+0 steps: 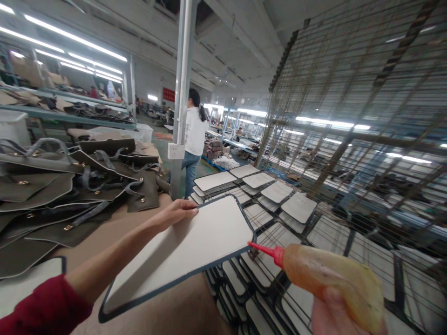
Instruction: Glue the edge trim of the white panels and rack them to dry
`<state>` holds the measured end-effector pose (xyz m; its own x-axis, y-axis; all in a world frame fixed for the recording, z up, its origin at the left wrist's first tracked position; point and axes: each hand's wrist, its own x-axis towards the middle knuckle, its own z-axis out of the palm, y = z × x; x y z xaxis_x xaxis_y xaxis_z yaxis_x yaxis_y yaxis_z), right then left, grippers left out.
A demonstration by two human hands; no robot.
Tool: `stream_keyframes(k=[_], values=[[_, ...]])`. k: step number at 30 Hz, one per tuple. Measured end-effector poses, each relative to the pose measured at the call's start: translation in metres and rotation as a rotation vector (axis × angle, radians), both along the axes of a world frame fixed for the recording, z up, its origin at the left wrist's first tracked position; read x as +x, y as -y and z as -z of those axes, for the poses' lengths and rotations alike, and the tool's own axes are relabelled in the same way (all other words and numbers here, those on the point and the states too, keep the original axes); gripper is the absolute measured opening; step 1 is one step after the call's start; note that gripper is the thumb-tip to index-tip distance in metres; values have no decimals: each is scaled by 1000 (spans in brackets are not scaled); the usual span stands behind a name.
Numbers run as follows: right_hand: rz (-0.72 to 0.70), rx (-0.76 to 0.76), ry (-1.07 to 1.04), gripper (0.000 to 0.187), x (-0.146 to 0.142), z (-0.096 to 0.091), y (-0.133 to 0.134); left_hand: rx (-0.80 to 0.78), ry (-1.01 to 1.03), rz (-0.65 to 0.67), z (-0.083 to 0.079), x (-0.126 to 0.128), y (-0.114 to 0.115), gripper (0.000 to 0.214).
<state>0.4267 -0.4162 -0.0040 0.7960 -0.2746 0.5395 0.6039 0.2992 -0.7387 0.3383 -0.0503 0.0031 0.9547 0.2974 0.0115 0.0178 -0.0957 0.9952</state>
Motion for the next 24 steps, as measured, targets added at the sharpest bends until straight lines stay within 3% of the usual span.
stream_keyframes(k=[3,6,11,18,24], values=[[-23,115,-11,49,-4,-14,-14,-48,-15,-19,5,-1,4,50],[-33,157,-51,52,-2,-14,-15,-97,-30,-69,4,-3,11,52],[-32,114,-50,52,9,-5,-13,-161,-53,-109,1,-9,20,53],[-88,126,-26,45,19,-9,-27,-159,-87,-141,16,-7,16,62],[-154,70,-4,47,26,-2,-30,-141,-96,-140,6,-13,23,64]])
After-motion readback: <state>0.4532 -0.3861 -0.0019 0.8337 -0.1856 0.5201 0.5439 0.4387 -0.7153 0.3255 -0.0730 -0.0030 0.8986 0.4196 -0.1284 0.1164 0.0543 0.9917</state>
